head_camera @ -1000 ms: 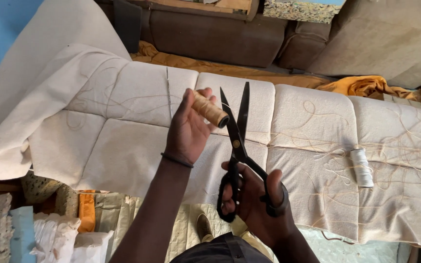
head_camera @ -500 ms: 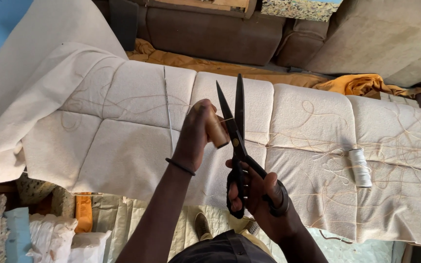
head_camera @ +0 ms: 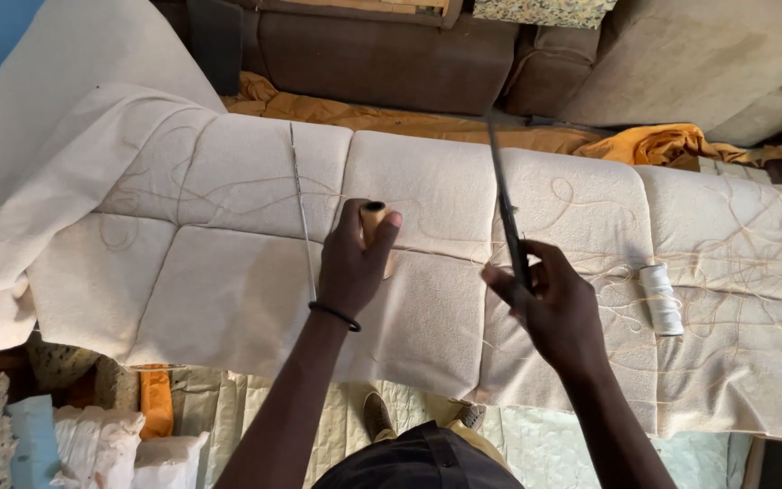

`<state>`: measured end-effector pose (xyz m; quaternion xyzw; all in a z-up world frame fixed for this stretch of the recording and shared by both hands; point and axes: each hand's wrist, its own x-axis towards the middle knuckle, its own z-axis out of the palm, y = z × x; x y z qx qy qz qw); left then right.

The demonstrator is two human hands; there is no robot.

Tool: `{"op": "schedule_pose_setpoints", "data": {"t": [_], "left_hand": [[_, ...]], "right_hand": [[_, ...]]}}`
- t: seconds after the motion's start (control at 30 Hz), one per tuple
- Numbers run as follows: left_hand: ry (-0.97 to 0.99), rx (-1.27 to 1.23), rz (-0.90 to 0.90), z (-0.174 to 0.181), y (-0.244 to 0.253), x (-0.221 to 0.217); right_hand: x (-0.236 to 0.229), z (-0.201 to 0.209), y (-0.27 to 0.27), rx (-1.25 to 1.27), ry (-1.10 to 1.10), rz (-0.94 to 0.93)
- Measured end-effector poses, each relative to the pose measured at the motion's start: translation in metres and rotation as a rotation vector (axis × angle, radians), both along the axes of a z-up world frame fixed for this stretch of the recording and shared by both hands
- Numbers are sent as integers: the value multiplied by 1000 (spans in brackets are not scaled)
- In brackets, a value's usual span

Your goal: The person is pulling thread from a spool and cutting it to length using scissors, preparing it for upholstery work.

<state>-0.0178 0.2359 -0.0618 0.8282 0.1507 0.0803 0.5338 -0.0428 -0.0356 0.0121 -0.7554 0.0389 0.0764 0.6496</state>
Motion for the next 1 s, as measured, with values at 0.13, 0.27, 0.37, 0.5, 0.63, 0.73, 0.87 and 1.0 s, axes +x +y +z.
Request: {"op": "schedule_pose_setpoints", "data": {"t": [0.13,0.27,0.37,0.5,0.63,0.73,0.87,1.0], "left_hand": [[-206,-200,-32,8,-2,10],[-143,-656,-57,22,-20,10],[-110,-723,-132,27,-28,6],[-198,-940,-247,1,-38,16],[-206,-1191,-422,21,-54,5],[-186,-1241,-534,15,-64,4],[-160,-823,-517,24,-62,-3],[-101,-777,-534,41,-61,-11]], "right_hand": [[27,-64,-9,-898,36,143],[33,-96,-26,-1057,-223,306],[31,-57,-18,-1309,-104,442],[26,18,-6,-1090,-181,309],[11,17,16,45,-132,244],[3,-2,33,429,-71,242],[-6,4,37,100,-225,95],[8,17,21,-269,-525,64]]}}
